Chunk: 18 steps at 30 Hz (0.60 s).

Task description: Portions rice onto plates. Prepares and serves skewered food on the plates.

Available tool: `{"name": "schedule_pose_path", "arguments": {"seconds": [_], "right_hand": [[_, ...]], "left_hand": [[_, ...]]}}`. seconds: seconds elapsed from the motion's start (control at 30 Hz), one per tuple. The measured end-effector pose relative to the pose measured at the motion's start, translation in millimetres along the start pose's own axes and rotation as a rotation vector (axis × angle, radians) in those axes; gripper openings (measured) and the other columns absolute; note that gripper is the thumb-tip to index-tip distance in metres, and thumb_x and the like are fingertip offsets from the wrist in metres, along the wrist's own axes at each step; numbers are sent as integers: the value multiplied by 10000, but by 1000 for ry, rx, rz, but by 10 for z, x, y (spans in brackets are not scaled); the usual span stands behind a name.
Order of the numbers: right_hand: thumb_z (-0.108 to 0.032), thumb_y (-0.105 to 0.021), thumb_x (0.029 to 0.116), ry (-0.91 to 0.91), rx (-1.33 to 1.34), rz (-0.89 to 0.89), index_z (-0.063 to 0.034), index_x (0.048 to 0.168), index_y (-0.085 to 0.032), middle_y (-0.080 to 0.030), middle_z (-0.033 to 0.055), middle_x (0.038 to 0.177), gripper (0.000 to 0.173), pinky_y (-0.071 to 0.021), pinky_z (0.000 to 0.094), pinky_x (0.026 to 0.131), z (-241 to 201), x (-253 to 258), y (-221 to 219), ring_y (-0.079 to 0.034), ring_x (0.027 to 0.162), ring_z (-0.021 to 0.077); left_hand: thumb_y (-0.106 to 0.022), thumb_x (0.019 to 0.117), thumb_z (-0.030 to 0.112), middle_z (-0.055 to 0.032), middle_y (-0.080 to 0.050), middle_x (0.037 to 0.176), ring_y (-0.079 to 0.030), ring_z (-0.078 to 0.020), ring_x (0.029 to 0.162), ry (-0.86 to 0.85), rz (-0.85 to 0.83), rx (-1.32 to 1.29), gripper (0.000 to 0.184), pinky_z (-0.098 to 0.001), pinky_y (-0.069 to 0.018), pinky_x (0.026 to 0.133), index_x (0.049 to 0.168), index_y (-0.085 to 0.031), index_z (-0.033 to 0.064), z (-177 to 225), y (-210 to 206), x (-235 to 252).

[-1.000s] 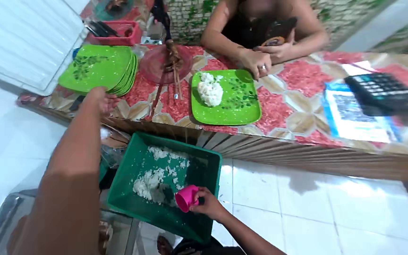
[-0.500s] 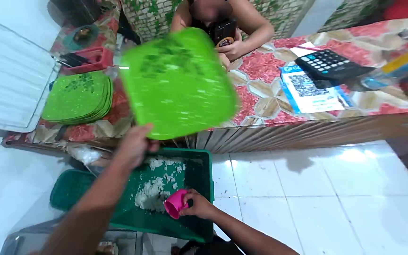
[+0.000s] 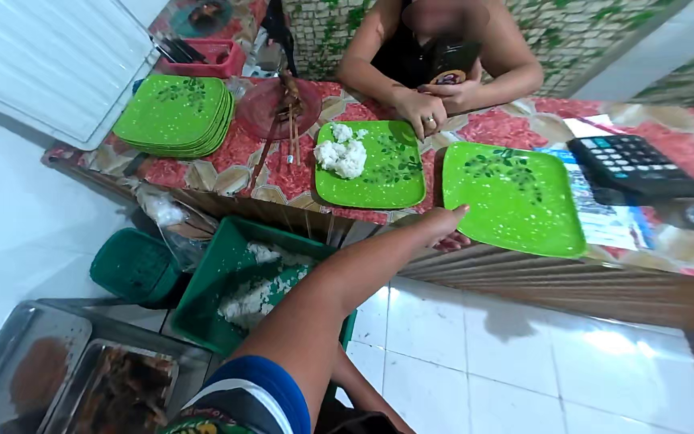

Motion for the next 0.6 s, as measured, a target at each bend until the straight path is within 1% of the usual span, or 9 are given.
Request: {"name": "schedule_pose_path", "arguments": {"seconds": [0.07, 0.1, 0.2, 0.3, 0.33, 0.4, 0.43, 0.53, 0.6], "right_hand": [[-184, -869, 799, 191, 39, 131, 45, 993, -696, -559, 266, 1366, 347, -526, 393, 1012, 208, 23, 113, -561, 1280, 305], [-203, -887, 756, 274, 98, 189, 17, 938, -696, -572, 244, 1355, 344, -558, 402, 974, 342, -5, 233, -578, 1267, 292], [-208, -884, 732, 373, 209, 301, -61, 900, -689, -608, 116, 1355, 296, -610, 336, 891, 299, -516, 996, -631, 1213, 174], [-373, -851, 776, 644, -114, 588, -153, 893, -678, -619, 14, 1345, 304, -602, 210, 827, -475, -1168, 1920, -651, 1117, 41], [-408, -823, 792, 738, -337, 717, -101, 892, -675, -593, 100, 1363, 355, -584, 232, 853, -884, -1304, 2091, -636, 1141, 85], [-334, -802, 816, 838, -744, 829, 24, 922, -677, -501, 349, 1405, 394, -515, 512, 989, -1727, -1286, 2139, -555, 1271, 421], [-264, -817, 819, 843, -888, 829, 45, 944, -679, -458, 391, 1428, 360, -501, 612, 976, -2098, -1126, 2094, -534, 1266, 521], [-109, -817, 840, 839, -1220, 721, 19, 1002, -728, -398, 320, 1544, 226, -461, 677, 1034, -2861, -299, 1891, -413, 1411, 522], [-26, -699, 912, 861, -1456, 582, 17, 1060, -736, -382, 273, 1587, 158, -428, 667, 1083, -3091, 313, 1695, -328, 1478, 507]], "left_hand": [[-157, 1061, 656, -250, -639, 1220, -651, -279, 923, 6, -37, 151, 834, -420, -515, 824, 1443, -477, -12, 125, 68, -174], [-166, 1067, 645, -261, -635, 1216, -650, -293, 954, -7, -29, 308, 848, -444, -512, 861, 1383, -521, -57, 223, 169, -367], [-339, 1082, 571, -199, -689, 1026, -656, -242, 828, -90, 60, 651, 707, -423, -541, 785, 1184, -655, -53, 404, 717, -1115], [-396, 1079, 541, -172, -697, 876, -620, -218, 684, -168, 288, 557, 643, -395, -525, 671, 1150, -667, -38, 80, 1628, -1901], [-375, 1092, 519, -163, -694, 876, -599, -197, 648, -173, 360, 474, 618, -370, -512, 638, 1203, -657, -20, -158, 1910, -2103], [-351, 1105, 490, -99, -682, 861, -563, -125, 589, -120, 428, 302, 559, -296, -489, 575, 1269, -638, 39, -819, 2208, -2371], [-348, 1108, 480, -87, -681, 874, -563, -116, 595, -74, 409, 230, 545, -295, -493, 583, 1293, -629, 51, -1177, 2200, -2451], [-364, 1110, 452, -82, -690, 889, -570, -123, 606, 49, 307, 93, 513, -313, -501, 600, 1322, -620, 62, -2109, 1867, -2593], [-377, 1110, 440, -69, -696, 877, -570, -113, 590, 101, 257, 14, 495, -296, -499, 583, 1323, -619, 64, -2581, 1617, -2704]]}}
Point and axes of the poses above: each hand's wrist, its own x-axis towards the middle knuckle, its own y-axis out of the back of the hand, z = x × y, the point moved 10 cm from there along x, towards the middle knuckle
